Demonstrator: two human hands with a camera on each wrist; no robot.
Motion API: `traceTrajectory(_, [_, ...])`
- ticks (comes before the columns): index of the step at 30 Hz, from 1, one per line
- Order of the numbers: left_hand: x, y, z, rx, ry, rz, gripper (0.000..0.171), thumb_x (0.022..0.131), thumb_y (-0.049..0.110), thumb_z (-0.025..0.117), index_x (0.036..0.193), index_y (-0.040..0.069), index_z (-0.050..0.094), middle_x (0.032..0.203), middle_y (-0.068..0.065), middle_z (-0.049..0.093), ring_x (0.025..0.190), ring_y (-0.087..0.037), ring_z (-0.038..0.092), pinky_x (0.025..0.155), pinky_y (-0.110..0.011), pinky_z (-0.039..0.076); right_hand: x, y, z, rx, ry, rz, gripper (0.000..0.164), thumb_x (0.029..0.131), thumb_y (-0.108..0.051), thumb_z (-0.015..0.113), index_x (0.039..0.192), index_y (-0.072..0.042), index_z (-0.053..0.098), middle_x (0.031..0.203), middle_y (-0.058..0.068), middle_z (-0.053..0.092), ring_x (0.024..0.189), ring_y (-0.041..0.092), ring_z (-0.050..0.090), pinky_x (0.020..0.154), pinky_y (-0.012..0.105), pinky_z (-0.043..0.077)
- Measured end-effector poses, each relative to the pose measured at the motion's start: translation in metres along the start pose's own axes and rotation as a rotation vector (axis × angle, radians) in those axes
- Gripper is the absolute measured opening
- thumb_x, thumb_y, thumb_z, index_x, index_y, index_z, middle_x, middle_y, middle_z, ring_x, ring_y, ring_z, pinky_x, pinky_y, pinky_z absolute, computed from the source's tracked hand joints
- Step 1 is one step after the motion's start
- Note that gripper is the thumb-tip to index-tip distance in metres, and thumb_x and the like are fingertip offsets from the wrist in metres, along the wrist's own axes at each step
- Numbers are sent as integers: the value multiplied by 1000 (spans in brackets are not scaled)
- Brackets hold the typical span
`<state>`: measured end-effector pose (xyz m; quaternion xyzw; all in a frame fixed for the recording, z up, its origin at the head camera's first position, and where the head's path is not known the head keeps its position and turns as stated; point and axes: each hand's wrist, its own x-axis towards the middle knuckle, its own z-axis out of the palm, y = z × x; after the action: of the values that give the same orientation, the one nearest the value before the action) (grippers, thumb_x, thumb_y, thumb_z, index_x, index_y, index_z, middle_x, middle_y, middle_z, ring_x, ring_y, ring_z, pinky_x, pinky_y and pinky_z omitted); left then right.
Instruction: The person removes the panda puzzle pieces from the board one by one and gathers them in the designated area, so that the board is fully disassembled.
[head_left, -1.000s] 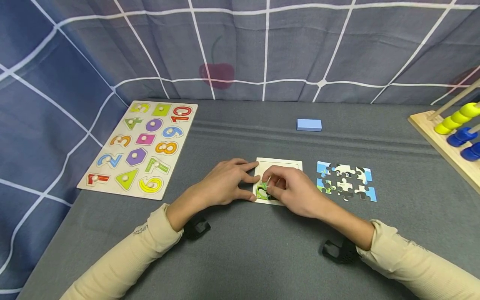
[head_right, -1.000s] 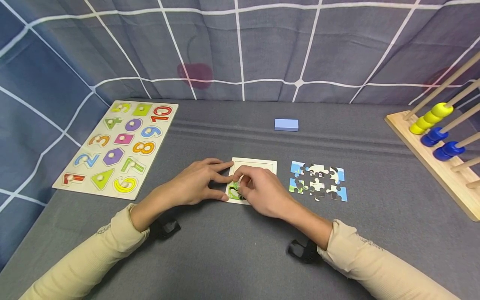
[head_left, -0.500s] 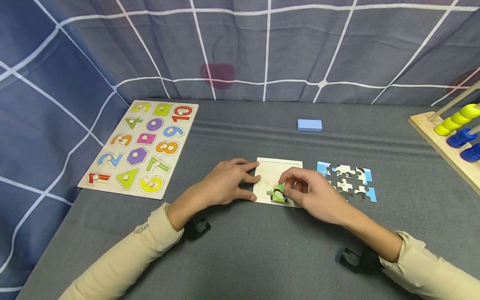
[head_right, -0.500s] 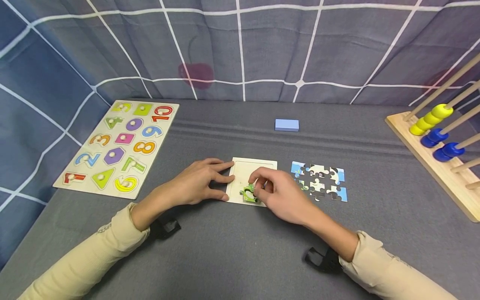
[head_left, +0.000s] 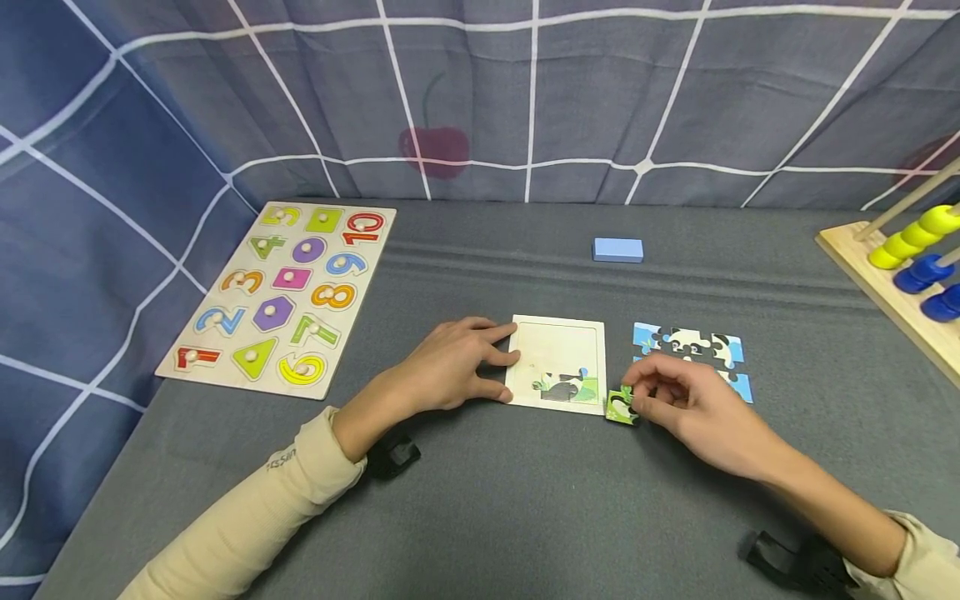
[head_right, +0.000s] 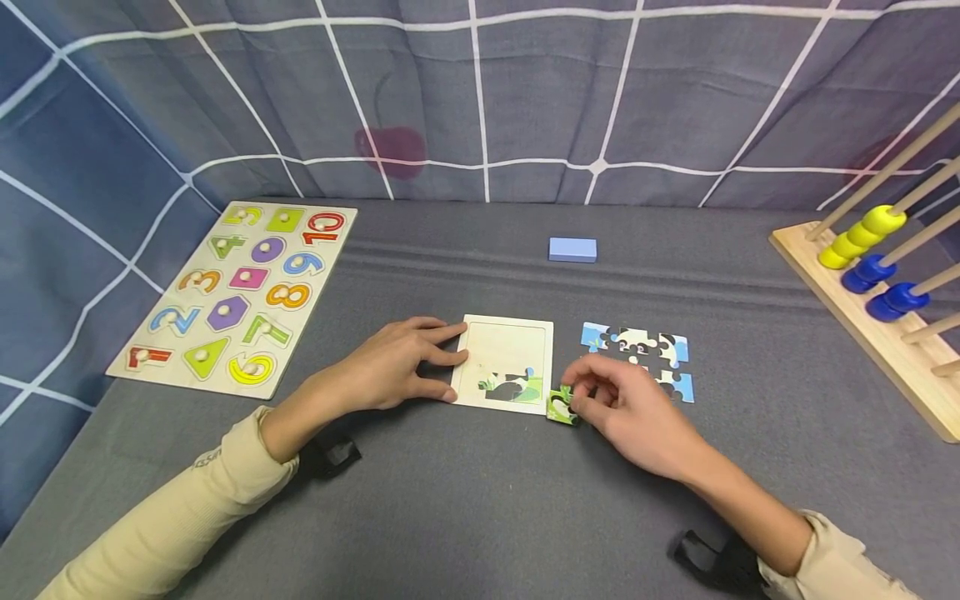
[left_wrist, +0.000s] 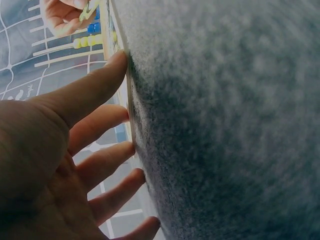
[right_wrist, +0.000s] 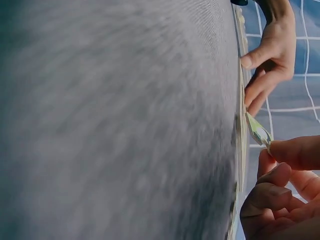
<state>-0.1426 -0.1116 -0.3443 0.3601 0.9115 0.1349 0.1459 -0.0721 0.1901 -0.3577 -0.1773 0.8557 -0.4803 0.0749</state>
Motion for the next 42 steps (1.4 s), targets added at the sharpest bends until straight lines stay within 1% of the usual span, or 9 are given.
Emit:
traceTrajectory(6, [0, 0, 0, -10, -4, -3, 54, 84, 39, 78, 131, 16, 67, 153, -7, 41, 137, -32, 40, 105, -59, 33, -9, 2, -13, -42, 33, -9, 17, 92, 2, 65, 95, -14, 66, 76, -2, 59, 61, 11, 51, 53, 26, 41])
traceTrajectory(9, [0, 0, -1, -10, -6, -5, 54, 84, 39, 78, 131, 16, 67, 154, -6, 41, 137, -32, 39, 105, -59, 33, -11, 5, -16, -54, 29, -17, 18, 91, 4, 66, 96, -13, 67, 77, -2, 61, 61, 10, 52, 53, 25, 41])
traceTrajectory(16, [0, 1, -1, -12, -8, -11, 54, 84, 39, 78, 131, 17, 66, 154, -5, 40, 138, -31, 38, 105, -60, 32, -13, 13, -13, -137, 37, -16, 19, 89, 4, 67, 100, -11, 68, 79, -5, 59, 59, 7, 48, 52, 23, 39])
traceTrajectory(22, [0, 1, 0, -9, -2, -8, 54, 84, 39, 78, 131, 17, 66, 154, -5, 40, 137, -31, 39, 105, -59, 33, -13, 12, -11, -203, 45, -18, 23, 83, 3, 74, 103, -8, 67, 80, -4, 56, 58, 6, 46, 51, 23, 38])
traceTrajectory(27, [-1, 2, -1, -9, -6, -13, 54, 84, 39, 78, 131, 17, 66, 154, -5, 40, 137, -31, 39, 106, -58, 32, -16, 10, -11, -315, 67, -15, 31, 79, -6, 81, 107, -11, 69, 85, -6, 55, 60, 3, 42, 53, 24, 35])
traceTrajectory(30, [-1, 2, 0, -11, -8, -18, 54, 84, 39, 78, 131, 17, 66, 154, -4, 40, 137, -30, 39, 106, -58, 32, -18, 9, -10, -364, 70, -5, 37, 77, -11, 84, 111, -12, 69, 88, -8, 55, 61, 2, 41, 55, 24, 35])
traceTrajectory(36, [-1, 1, 0, -13, -5, -11, 54, 84, 39, 78, 131, 16, 66, 154, -5, 40, 137, -31, 39, 106, -59, 32, -18, 9, -7, -421, 76, 0, 41, 74, -11, 87, 111, -13, 68, 89, -8, 52, 65, 2, 41, 56, 25, 35])
traceTrajectory(42, [-2, 2, -1, -5, -3, -7, 54, 84, 39, 78, 131, 16, 67, 154, -5, 40, 137, -32, 39, 105, -59, 33, -17, 7, -5, -447, 91, 1, 41, 73, -14, 87, 109, -12, 69, 87, -9, 52, 65, 2, 42, 56, 26, 35])
